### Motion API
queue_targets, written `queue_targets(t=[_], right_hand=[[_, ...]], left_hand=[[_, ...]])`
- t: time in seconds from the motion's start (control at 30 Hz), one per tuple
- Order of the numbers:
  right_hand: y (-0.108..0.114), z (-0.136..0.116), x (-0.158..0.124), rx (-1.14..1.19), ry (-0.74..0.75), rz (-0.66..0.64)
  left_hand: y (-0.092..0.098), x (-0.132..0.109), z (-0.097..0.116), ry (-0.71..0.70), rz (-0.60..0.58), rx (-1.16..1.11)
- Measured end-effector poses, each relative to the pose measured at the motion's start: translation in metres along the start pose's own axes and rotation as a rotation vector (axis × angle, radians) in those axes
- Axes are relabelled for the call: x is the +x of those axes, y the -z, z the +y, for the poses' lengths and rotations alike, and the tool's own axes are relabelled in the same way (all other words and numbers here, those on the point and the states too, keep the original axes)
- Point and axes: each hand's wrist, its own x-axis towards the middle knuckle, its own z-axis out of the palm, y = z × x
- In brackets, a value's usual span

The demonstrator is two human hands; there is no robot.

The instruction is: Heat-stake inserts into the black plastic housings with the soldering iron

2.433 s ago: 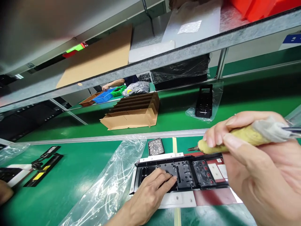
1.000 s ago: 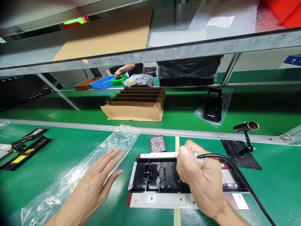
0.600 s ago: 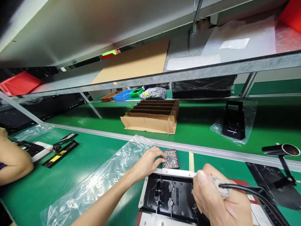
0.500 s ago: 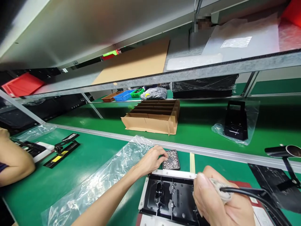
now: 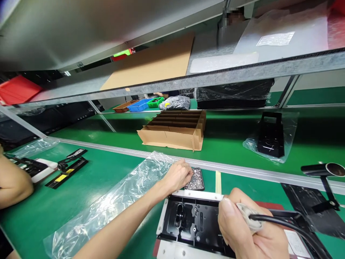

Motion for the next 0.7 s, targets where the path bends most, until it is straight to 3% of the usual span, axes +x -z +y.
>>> queue_targets(t=[0.1, 0.2, 0.37, 0.53, 0.7], right_hand=[[0.004, -0.004, 0.003, 0.032, 0.0, -0.047], [0.004, -0.01, 0.008, 0.047, -0.002, -0.064], [-0.008, -0.022, 0.013, 0.058, -0.029, 0.009], [-0.007, -0.022, 0.012, 0.103, -0.052, -0.021], [-0.002, -0.017, 0.011, 0.126, -0.071, -0.045]], left_hand=[[0.014, -0.013, 0.017, 0.073, 0.068, -0.123], [0.022, -0.031, 0.044, 0.042, 0.055, -0.278], [0.01, -0.053, 0.078, -0.114, 0.025, -0.384], [-0.009, -0.05, 0.084, -0.373, -0.056, -0.247], [-0.011, -0.044, 0.088, -0.555, -0.105, -0.019]])
